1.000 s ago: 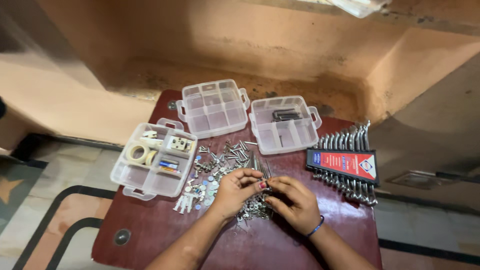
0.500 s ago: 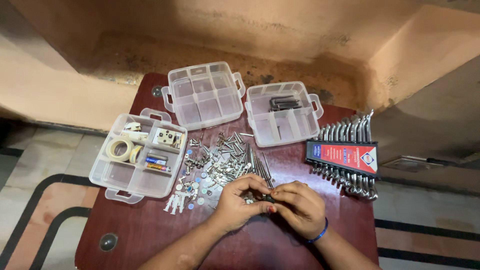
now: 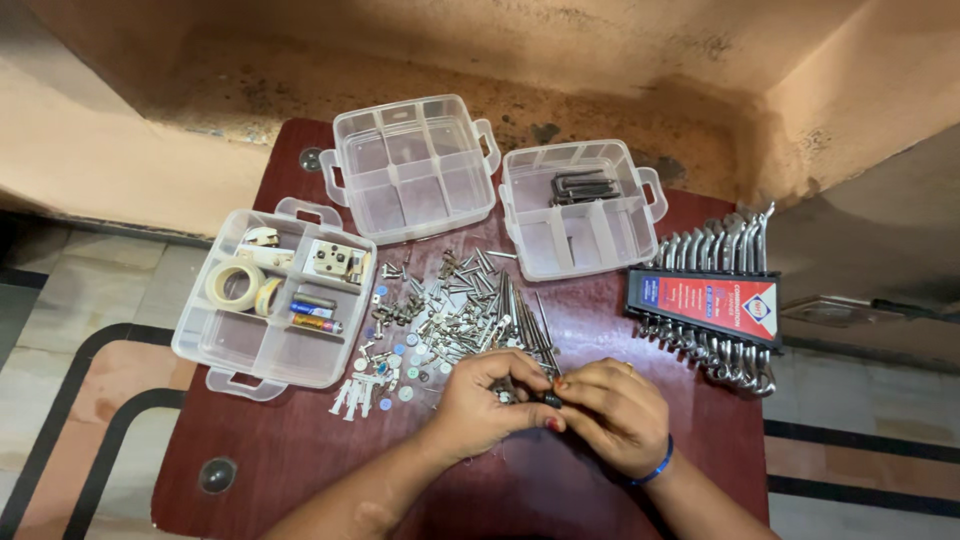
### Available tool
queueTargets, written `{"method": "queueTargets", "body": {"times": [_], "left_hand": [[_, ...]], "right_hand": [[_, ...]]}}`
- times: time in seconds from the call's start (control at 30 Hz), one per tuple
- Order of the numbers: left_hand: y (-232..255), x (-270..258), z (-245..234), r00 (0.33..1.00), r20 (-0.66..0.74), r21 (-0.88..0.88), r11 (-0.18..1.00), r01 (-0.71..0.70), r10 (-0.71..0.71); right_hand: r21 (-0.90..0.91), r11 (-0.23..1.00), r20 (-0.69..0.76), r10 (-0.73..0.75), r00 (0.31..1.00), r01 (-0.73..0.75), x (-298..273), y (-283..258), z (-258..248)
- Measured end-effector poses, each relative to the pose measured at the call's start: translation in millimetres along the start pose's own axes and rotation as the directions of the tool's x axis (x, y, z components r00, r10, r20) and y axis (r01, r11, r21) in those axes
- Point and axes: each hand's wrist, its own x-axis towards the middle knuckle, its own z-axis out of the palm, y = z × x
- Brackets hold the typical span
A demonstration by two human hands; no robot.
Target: The person sorts a mixed pile of small hardware items on a table, picking up nails, screws, and plastic wall anchors and placing them into compartmentalized plastic storage boxes. The person also handles a roll of tape and a small electrical socket, placing them into a separate box.
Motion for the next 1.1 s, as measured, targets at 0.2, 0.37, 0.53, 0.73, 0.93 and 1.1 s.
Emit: {"method": "queueTargets", "body": {"times": [0.2, 0.37, 0.53, 0.73, 0.93, 1.1], "left_hand": [[17.3, 4.2, -2.5, 0.995, 0.033, 0.147, 0.984, -0.099, 0.095], [32.3, 5.5, -3.5, 0.989, 0.101, 0.173, 0.977, -0.122, 0.105], [35.2, 6.9, -4.2, 0.980, 0.122, 0.181, 0.968, -0.175, 0.154], [36.7, 6.1, -3.6, 0.980, 0.062, 0.279, 0.939, -0.200, 0.191], [60.3, 11.5, -11.0, 0.919, 0.004, 0.431, 0.828, -0.358, 0.394], [112.2, 3.8, -31.6, 0.832, 0.030, 0.670, 0.607, -0.428, 0.554]], "right_hand": [[-0.057, 0.998, 0.077, -0.018, 0.997, 0.022, -1.5, 0.8, -1.1], [-0.102, 0.995, 0.107, 0.000, 0.994, 0.011, -7.9, 3.1, 1.3], [-0.138, 0.990, 0.087, -0.025, 0.996, 0.037, -12.4, 6.6, 3.9], [-0.183, 0.983, 0.020, -0.008, 1.000, 0.011, -17.5, 11.5, 8.4], [-0.203, 0.973, -0.077, 0.094, 0.993, -0.108, -22.6, 15.2, 15.4], [-0.218, 0.958, -0.141, 0.160, 0.977, -0.189, -17.8, 15.3, 17.7]]}}
